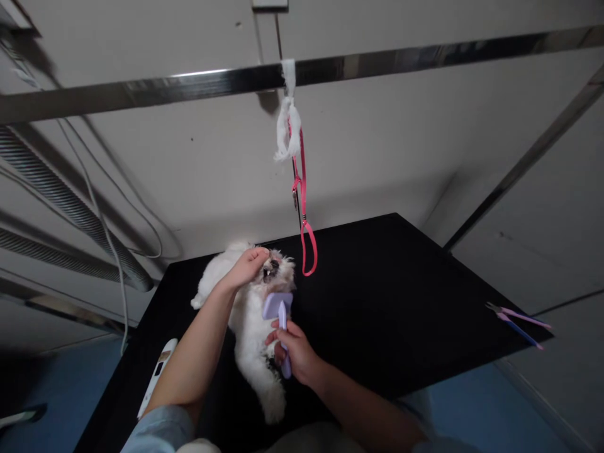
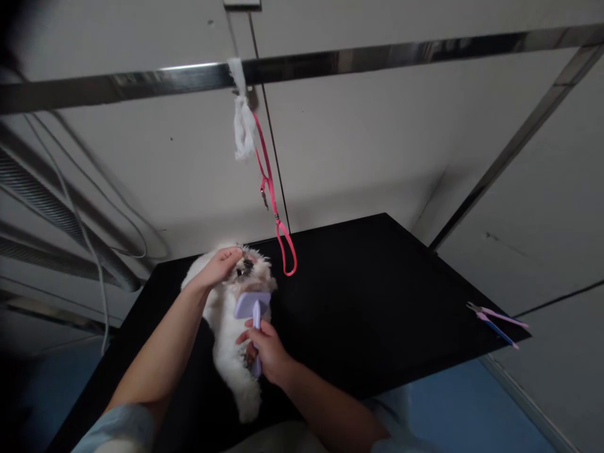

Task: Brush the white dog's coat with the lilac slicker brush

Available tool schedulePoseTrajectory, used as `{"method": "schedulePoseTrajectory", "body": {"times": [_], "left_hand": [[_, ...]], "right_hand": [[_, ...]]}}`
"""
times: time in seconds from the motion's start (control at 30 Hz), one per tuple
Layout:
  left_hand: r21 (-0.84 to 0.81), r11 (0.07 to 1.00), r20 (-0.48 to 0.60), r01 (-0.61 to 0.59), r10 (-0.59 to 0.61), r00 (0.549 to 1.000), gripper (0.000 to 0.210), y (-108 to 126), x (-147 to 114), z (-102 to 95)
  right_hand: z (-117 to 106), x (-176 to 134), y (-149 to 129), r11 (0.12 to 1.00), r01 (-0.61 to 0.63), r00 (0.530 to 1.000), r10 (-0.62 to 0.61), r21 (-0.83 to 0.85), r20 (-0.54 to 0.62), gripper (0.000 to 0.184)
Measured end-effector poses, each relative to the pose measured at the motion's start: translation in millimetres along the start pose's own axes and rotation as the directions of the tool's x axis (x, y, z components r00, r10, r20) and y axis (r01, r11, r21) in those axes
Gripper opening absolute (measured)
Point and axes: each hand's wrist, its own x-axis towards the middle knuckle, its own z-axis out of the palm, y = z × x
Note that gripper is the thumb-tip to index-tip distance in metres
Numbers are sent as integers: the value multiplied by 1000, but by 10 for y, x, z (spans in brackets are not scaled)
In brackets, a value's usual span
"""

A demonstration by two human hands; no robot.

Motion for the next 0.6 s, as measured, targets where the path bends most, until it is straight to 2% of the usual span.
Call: {"method": "schedulePoseTrajectory", "body": {"times": [0.07, 0.17, 0.2, 0.3, 0.37, 0.5, 0.53, 0.6], "left_hand": [[22, 999, 26, 36, -36, 999, 26, 25, 36, -17], [64, 996, 57, 60, -64, 996, 26, 29, 131, -35], [87, 995, 71, 58, -64, 995, 27, 26, 168, -33], [162, 986, 112, 35, -54, 992, 28, 21, 254, -11], [199, 979, 143, 39, -69, 987, 30, 21, 275, 7], [238, 970, 180, 45, -89, 980, 38, 18, 258, 9], [268, 963, 175, 40, -90, 980, 39, 18, 250, 3], [343, 939, 164, 33, -95, 982, 40, 23, 238, -10]], "right_hand": [[-24, 15, -22, 998, -11, 999, 13, -61, 40, 32], [-43, 78, -4, 965, 150, 988, -151, -215, 14, 29], [-47, 88, 31, 954, 154, 987, -160, -257, -1, 28], [-49, 62, 151, 945, 21, 998, 0, -327, 65, 30], [-38, 46, 163, 944, 5, 992, 37, -329, 122, 35], [-29, 93, 127, 945, 150, 988, -152, -292, 15, 41], [-38, 94, 151, 947, 122, 992, -126, -296, 6, 42], [-59, 70, 229, 952, -21, 997, 41, -304, 61, 46]]}}
